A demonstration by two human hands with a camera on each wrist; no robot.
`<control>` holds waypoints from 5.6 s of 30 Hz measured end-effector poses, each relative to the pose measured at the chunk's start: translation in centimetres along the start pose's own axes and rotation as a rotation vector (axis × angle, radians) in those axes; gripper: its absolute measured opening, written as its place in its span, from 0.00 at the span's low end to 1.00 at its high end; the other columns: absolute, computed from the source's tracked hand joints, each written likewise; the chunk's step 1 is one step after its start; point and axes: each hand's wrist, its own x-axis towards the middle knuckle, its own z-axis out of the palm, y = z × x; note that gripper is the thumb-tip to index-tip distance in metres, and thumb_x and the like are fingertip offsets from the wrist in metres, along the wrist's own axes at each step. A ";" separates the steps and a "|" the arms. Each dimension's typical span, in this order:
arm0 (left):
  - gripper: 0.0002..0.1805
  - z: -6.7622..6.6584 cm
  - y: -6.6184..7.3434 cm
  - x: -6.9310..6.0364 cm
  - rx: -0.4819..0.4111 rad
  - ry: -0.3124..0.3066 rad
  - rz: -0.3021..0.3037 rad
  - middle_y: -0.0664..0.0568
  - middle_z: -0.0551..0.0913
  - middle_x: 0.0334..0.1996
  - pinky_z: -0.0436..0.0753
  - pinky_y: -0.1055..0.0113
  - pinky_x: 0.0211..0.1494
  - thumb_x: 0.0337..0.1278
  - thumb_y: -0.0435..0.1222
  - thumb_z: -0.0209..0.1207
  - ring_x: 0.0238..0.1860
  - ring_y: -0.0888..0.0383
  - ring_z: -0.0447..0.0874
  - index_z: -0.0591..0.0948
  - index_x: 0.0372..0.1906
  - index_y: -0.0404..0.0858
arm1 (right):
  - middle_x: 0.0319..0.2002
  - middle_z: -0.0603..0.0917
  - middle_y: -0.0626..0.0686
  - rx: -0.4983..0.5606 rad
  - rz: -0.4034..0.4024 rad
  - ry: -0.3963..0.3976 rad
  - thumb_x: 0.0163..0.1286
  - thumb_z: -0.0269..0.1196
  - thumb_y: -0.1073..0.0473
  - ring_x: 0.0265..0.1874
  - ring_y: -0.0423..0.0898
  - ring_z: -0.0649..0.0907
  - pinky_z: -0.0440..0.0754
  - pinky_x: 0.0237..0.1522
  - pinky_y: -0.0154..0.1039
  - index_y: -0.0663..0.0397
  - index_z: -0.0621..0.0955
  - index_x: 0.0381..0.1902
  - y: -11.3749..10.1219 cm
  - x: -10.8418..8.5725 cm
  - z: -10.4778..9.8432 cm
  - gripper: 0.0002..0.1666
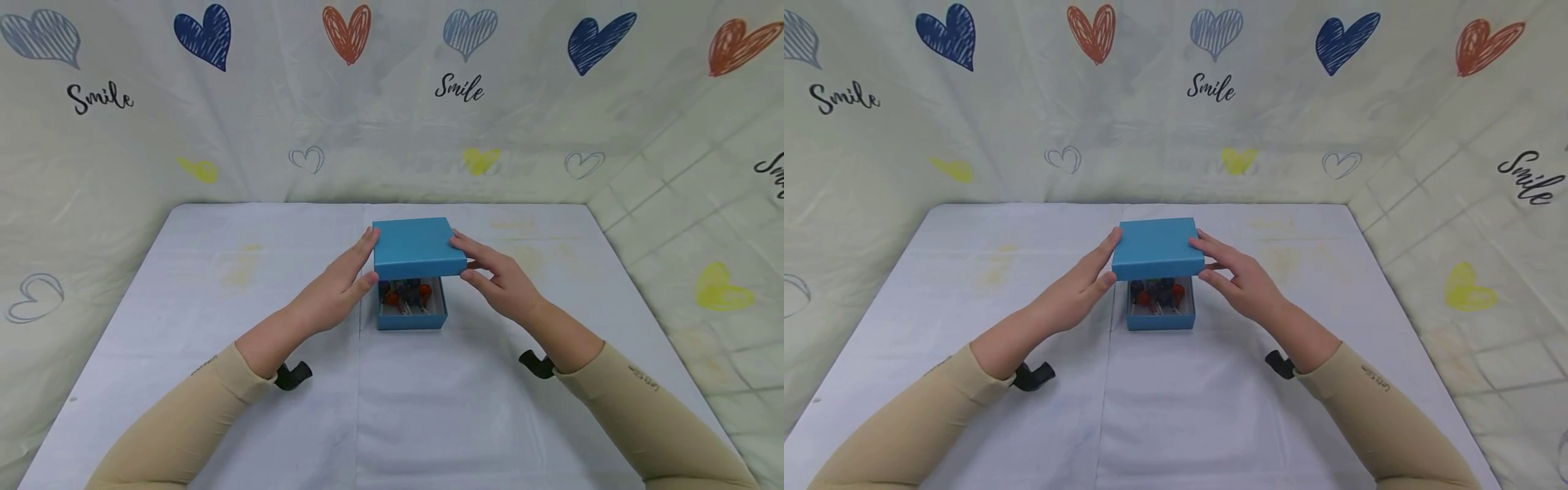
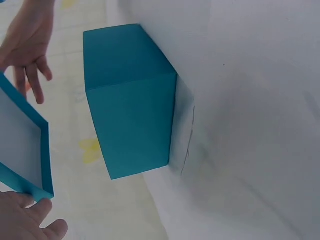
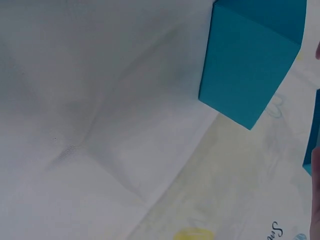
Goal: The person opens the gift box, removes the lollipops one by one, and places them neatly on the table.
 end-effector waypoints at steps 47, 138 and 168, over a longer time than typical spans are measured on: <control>0.31 -1.3 2.6 -1.8 0.041 0.423 0.095 0.56 0.71 0.70 0.82 0.58 0.54 0.70 0.58 0.49 0.63 0.58 0.74 0.69 0.73 0.53 | 0.62 0.78 0.62 -0.005 0.246 -0.002 0.78 0.50 0.40 0.40 0.55 0.88 0.82 0.47 0.58 0.39 0.63 0.75 -4.1 1.2 0.1 0.32; 0.29 -3.2 -0.2 -5.2 -0.417 0.384 -0.231 0.49 0.80 0.59 0.86 0.64 0.44 0.67 0.40 0.63 0.52 0.56 0.82 0.71 0.71 0.53 | 0.52 0.83 0.55 0.363 0.390 0.033 0.71 0.64 0.52 0.39 0.49 0.87 0.87 0.32 0.47 0.34 0.75 0.69 -5.1 3.8 4.0 0.29; 0.31 -4.5 -7.6 -7.2 -0.392 0.215 -0.629 0.38 0.75 0.63 0.87 0.58 0.43 0.72 0.39 0.56 0.54 0.44 0.82 0.64 0.76 0.46 | 0.58 0.83 0.50 -0.320 0.171 0.087 0.64 0.72 0.53 0.44 0.49 0.83 0.83 0.42 0.50 0.42 0.77 0.67 -0.6 -2.5 -0.3 0.33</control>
